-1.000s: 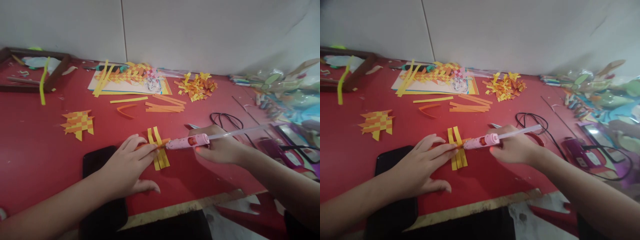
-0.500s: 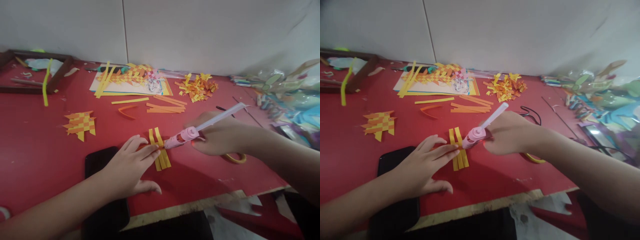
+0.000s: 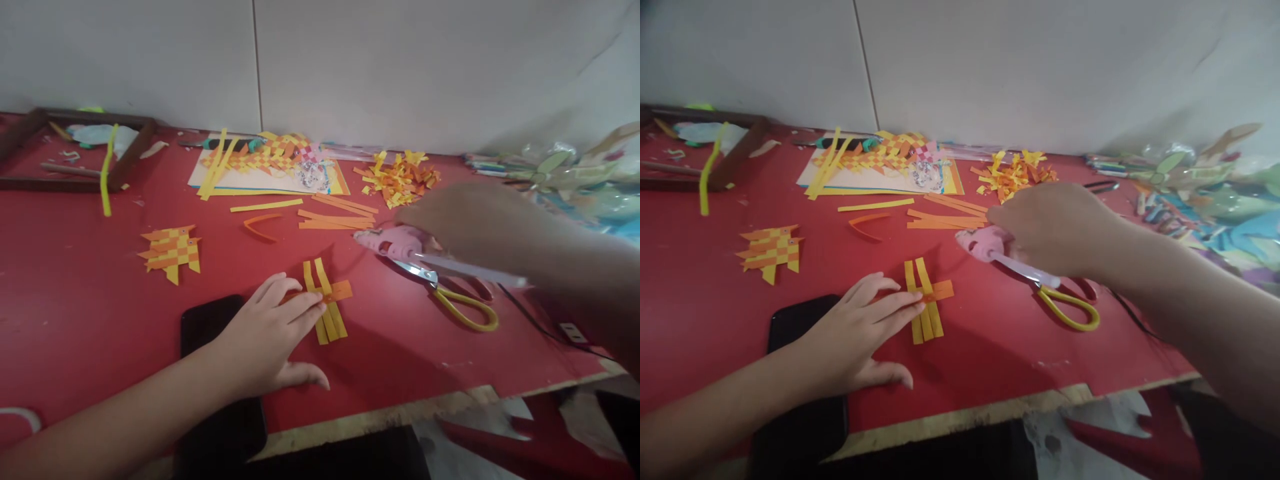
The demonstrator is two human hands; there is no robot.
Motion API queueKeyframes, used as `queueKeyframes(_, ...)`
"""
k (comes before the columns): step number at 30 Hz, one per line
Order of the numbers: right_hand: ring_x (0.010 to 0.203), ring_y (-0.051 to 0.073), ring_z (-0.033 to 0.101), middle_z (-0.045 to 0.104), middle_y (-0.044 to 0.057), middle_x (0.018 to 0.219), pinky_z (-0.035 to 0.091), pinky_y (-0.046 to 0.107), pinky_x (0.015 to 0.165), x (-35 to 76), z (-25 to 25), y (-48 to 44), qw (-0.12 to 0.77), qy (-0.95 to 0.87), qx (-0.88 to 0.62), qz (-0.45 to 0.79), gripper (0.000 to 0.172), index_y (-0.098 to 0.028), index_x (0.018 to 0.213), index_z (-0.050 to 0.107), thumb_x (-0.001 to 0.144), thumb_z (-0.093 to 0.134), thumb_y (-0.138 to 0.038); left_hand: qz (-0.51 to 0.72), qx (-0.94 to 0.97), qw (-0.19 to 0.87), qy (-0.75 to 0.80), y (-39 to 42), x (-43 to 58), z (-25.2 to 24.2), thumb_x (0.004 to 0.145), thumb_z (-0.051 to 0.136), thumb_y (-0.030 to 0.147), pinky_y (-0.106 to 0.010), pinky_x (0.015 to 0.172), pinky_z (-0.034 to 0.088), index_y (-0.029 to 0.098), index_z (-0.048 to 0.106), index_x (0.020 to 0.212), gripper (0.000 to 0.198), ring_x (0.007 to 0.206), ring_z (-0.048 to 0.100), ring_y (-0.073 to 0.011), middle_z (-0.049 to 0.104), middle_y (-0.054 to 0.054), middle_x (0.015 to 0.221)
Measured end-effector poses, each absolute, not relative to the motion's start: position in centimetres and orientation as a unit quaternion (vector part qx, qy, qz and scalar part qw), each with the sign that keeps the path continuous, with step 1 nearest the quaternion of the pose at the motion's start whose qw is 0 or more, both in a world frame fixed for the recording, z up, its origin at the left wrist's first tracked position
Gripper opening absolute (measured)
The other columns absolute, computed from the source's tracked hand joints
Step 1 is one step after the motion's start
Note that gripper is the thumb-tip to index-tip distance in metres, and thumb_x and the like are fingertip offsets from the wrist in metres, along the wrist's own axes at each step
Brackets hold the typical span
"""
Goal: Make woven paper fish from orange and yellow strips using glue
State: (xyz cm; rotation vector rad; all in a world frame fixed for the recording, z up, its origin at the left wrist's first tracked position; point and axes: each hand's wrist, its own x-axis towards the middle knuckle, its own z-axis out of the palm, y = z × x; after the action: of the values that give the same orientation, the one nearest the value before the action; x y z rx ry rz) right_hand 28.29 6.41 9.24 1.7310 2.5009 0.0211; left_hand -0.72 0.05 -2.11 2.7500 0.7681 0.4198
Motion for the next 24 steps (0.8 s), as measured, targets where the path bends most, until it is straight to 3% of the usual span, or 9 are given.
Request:
queueKeyframes(1, 0.065, 0.021, 0.053, 0.061, 0.005, 0.066, 0.030, 0.034, 0.064, 29.6, 8.4, 6.8, 0.104, 0.846, 0.522, 0.032, 0.019, -0.021, 0.069, 0.060, 0.060, 0.063, -0.005, 0.146, 0.945, 0.127, 0.265, 0.0, -0.7, -2.1, 0.080, 0.051, 0.078, -0.054, 0.109, 0.033, 0.012, 0.059, 0.133, 0.085, 0.119, 0.047, -0.0342, 0.063, -0.015, 0.130)
queueKeyframes(4, 0.088, 0.025, 0.058, 0.067, 0.014, 0.091, 0.036, 0.038, 0.078, 33.2, 5.2, 7.5, 0.138, 0.884, 0.445, 0.042, 0.036, -0.015, 0.103, 0.063, 0.073, 0.050, -0.001, 0.151, 0.945, 0.121, 0.265, 0.0, -0.8, -2.2, 0.079, 0.052, 0.078, -0.054, 0.109, 0.033, 0.013, 0.060, 0.132, 0.084, 0.118, 0.047, -0.0342, 0.064, -0.014, 0.130)
queueKeyframes(6, 0.094, 0.025, 0.058, 0.067, 0.016, 0.098, 0.036, 0.039, 0.083, 35.1, 3.4, 7.8, 0.136, 0.886, 0.442, 0.025, 0.041, -0.015, 0.111, 0.061, 0.079, 0.042, 0.003, 0.151, 0.946, 0.115, 0.263, 0.0, -0.8, -2.2, 0.080, 0.051, 0.078, -0.054, 0.110, 0.033, 0.011, 0.060, 0.131, 0.085, 0.119, 0.047, -0.0344, 0.064, -0.014, 0.130)
queueKeyframes(12, 0.102, 0.027, 0.055, 0.065, 0.017, 0.107, 0.037, 0.041, 0.090, 34.8, 3.1, 8.4, 0.040, 0.876, 0.481, 0.010, 0.045, -0.017, 0.097, 0.062, 0.070, 0.037, 0.009, 0.144, 0.945, 0.122, 0.266, 0.0, -0.7, -2.1, 0.079, 0.052, 0.078, -0.055, 0.110, 0.033, 0.012, 0.060, 0.132, 0.085, 0.119, 0.047, -0.0337, 0.064, -0.014, 0.130)
queueKeyframes(15, 0.093, 0.026, 0.057, 0.066, 0.012, 0.094, 0.040, 0.040, 0.083, 31.0, 3.8, 7.6, -0.036, 0.853, 0.521, 0.008, 0.034, -0.019, 0.085, 0.057, 0.066, 0.041, 0.004, 0.144, 0.946, 0.122, 0.263, 0.1, -0.7, -2.1, 0.078, 0.055, 0.077, -0.055, 0.112, 0.032, 0.013, 0.060, 0.131, 0.083, 0.119, 0.048, -0.0334, 0.064, -0.014, 0.129)
queueKeyframes(19, 0.069, 0.016, 0.061, 0.068, 0.001, 0.082, 0.043, 0.027, 0.064, 25.5, 3.1, 5.1, -0.095, 0.843, 0.520, -0.101, 0.017, -0.022, 0.092, 0.056, 0.079, 0.048, -0.012, 0.145, 0.946, 0.119, 0.263, 0.1, -0.7, -2.0, 0.078, 0.055, 0.077, -0.054, 0.112, 0.032, 0.012, 0.061, 0.130, 0.083, 0.120, 0.049, -0.0344, 0.065, -0.013, 0.128)
queueKeyframes(24, 0.087, 0.017, 0.068, 0.072, 0.004, 0.101, 0.050, 0.028, 0.075, 22.6, 1.7, 3.0, -0.129, 0.809, 0.506, -0.270, 0.025, -0.021, 0.108, 0.051, 0.083, 0.055, -0.016, 0.148, 0.946, 0.117, 0.263, 0.0, -0.8, -2.0, 0.079, 0.054, 0.077, -0.054, 0.113, 0.031, 0.010, 0.061, 0.131, 0.084, 0.122, 0.046, -0.0358, 0.065, -0.013, 0.129)
